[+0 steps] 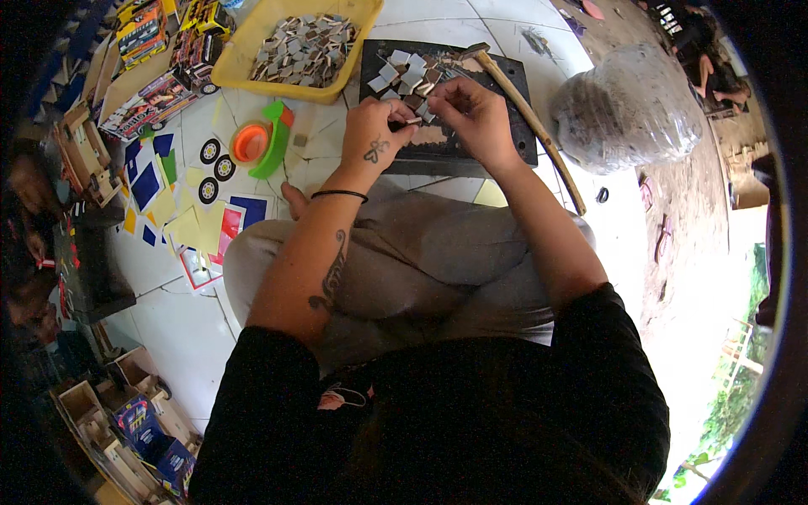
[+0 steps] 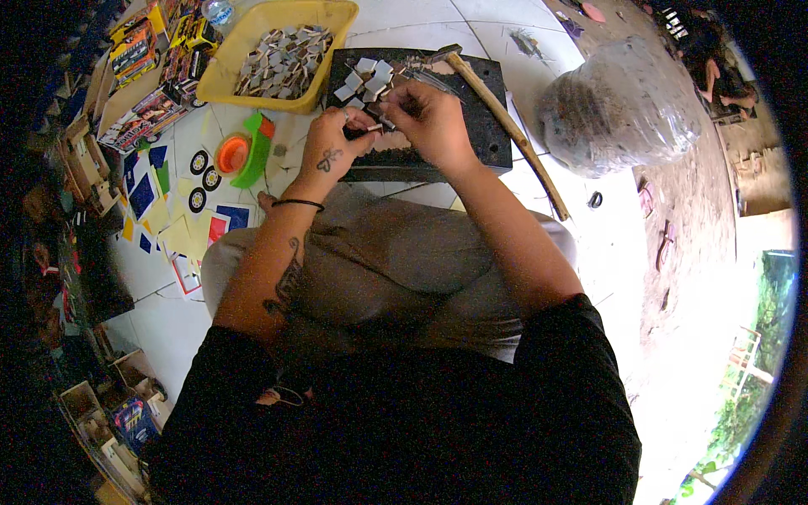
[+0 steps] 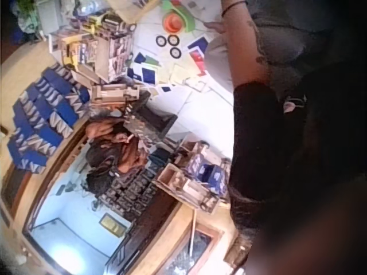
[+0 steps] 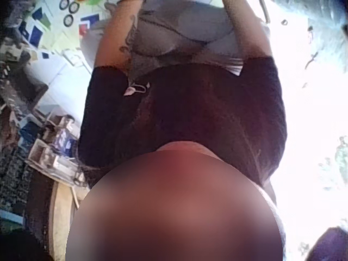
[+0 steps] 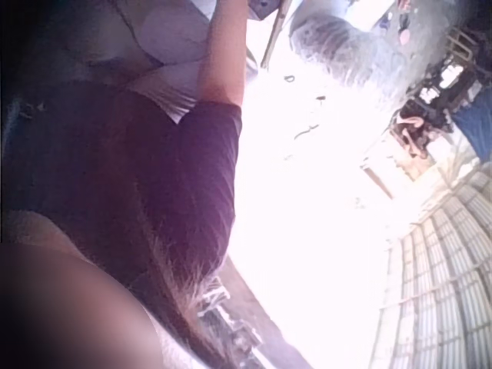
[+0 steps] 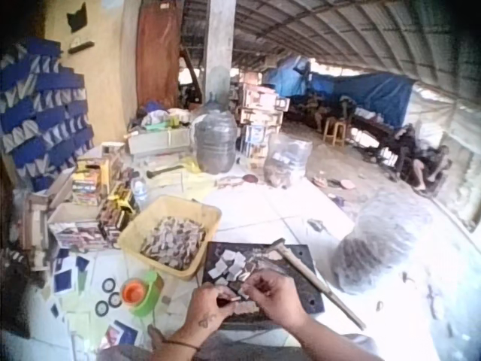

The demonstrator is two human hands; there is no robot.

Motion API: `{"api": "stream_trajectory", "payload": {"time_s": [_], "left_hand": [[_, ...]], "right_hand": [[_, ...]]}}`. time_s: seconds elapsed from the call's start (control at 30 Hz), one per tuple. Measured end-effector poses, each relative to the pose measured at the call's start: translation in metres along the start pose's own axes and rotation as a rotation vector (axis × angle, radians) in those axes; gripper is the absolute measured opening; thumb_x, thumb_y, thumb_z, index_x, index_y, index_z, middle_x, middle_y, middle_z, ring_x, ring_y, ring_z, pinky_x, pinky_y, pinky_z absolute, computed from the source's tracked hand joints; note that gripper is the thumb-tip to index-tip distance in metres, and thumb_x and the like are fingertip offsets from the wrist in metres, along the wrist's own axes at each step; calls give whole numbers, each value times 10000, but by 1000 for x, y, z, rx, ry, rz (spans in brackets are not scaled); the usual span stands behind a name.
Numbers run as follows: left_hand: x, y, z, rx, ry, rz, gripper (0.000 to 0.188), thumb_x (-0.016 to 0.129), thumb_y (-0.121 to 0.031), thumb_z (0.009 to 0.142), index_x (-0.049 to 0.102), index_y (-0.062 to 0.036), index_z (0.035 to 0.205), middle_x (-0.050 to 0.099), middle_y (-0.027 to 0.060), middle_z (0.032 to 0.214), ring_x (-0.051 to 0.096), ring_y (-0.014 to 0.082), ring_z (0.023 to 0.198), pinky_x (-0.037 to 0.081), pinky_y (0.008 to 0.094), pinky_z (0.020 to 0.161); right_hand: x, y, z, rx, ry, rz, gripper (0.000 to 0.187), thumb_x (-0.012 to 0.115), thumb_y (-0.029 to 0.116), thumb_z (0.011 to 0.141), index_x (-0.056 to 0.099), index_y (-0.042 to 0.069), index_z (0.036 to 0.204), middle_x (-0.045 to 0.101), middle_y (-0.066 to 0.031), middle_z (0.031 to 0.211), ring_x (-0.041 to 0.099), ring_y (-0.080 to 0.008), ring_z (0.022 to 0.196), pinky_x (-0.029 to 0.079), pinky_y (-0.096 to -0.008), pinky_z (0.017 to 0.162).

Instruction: The person sits on the floor and uses a hammer to break small rectangular blocks on a black board. They pick up blocks from a plastic container, place them on the board, strike them with the hammer, and then transfer the broken pieces into a yellow bin.

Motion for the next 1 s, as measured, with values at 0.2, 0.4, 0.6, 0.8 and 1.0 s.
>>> {"api": "stream_trajectory", "payload": {"time_s": [0.2,0.4,0.6,0.8,1.0], "left_hand": [[-5,-2,7,62,-99,51,175,767,-99,654,670,-21,777,661,133,741,656,262,715,518,352,663],[-3,1,7,64,-94,18,179,773,-125,655,667,-34,768,654,123,749,644,274,708,513,369,660],[-2,1,6,108,-115,147,190,776,-142,655,666,-38,770,654,106,746,627,271,722,494,381,692],[0,6,8,45,-68,65,195,771,-170,665,667,-48,777,659,94,752,619,268,742,472,400,713],[0,5,8,80,-86,128,181,768,-172,669,676,-50,765,659,98,748,634,278,716,493,391,697]], "right_hand": [[6,12,4,-117,-11,-83,93,680,63,834,619,-6,849,651,-35,724,593,-55,670,481,-218,601],[10,11,4,-106,-30,-108,98,688,78,829,630,-1,828,662,-49,730,611,-70,675,493,-231,607],[9,15,4,-119,-30,-207,106,686,79,828,632,-10,848,672,-70,744,640,-99,685,509,-245,620],[9,17,4,-162,-19,-174,111,684,80,828,633,-14,855,675,-87,764,656,-111,710,527,-259,642],[9,17,4,-168,-47,-133,121,697,94,783,642,10,850,666,-142,758,657,-271,631,508,-337,585]]}}
Point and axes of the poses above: each hand's wrist, its own z-axis towards the middle knuckle, its own x-axis out of the palm, y = z × x, the point moved 6 cm from there along z, towards the middle knuckle
